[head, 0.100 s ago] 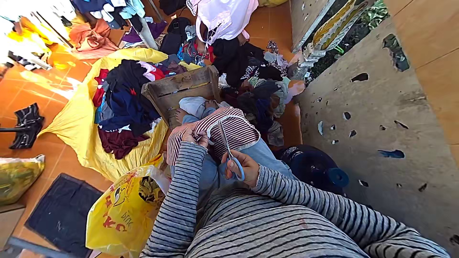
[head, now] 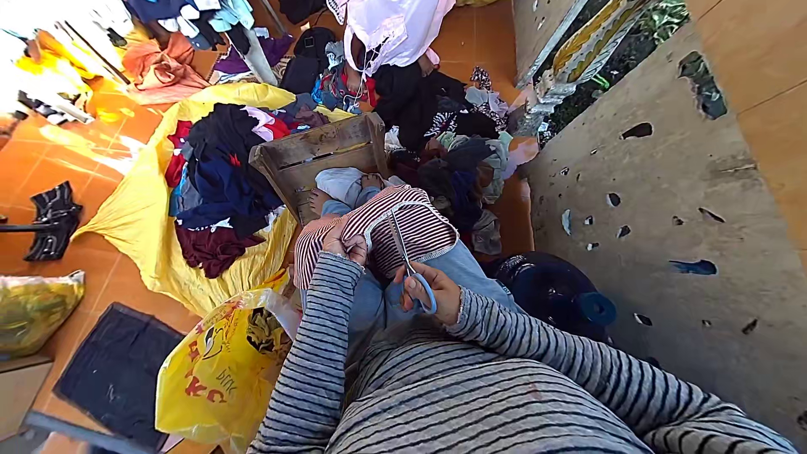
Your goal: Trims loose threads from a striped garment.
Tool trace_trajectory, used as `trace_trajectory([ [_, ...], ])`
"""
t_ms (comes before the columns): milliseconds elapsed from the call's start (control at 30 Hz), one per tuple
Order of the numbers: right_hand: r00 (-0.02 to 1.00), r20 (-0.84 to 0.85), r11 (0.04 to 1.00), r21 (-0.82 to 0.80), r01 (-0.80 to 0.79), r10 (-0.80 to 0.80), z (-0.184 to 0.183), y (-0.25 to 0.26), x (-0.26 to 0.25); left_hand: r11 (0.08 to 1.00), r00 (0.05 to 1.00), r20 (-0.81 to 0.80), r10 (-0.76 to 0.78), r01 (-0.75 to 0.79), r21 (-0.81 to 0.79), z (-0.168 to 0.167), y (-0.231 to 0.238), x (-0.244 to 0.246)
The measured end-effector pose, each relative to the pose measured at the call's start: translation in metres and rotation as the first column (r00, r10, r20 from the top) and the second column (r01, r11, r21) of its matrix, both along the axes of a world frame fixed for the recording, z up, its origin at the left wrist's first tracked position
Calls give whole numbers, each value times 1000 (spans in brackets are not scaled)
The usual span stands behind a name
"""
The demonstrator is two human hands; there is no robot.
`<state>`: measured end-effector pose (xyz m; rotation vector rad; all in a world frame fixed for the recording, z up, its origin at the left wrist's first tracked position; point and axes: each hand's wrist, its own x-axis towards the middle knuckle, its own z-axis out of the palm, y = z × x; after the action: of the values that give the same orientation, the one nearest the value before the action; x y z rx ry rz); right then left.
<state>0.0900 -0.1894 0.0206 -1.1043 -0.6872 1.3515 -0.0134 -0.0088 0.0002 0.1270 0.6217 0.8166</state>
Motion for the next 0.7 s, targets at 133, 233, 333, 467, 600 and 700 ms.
trace_trajectory([
  [133, 886, 438, 967, -118, 224, -152, 10, 8, 23, 999, 984, -176, 34, -29, 32, 83, -26, -1],
  [233, 835, 528, 903, -268, 336, -154, 16, 16, 54, 971, 988, 101, -119, 94, 221, 93, -27, -38],
  [333, 731, 645, 882, -186, 433, -223, 12, 16, 75, 953, 983, 85, -162, 133, 273, 111, -57, -58],
  [467, 705, 677, 838, -245, 487, -212, -3, 35, 111, 992, 976, -183, -120, 125, 16, 71, -98, -43],
  [600, 723, 658, 777, -336, 533, -211, -9, 34, 115, 919, 936, -150, -317, 265, -292, 35, -113, -37],
  [700, 665, 698, 909, -48, 414, -266, -1, -1, 80, 920, 934, 5, -357, 353, -173, 41, -107, -45],
])
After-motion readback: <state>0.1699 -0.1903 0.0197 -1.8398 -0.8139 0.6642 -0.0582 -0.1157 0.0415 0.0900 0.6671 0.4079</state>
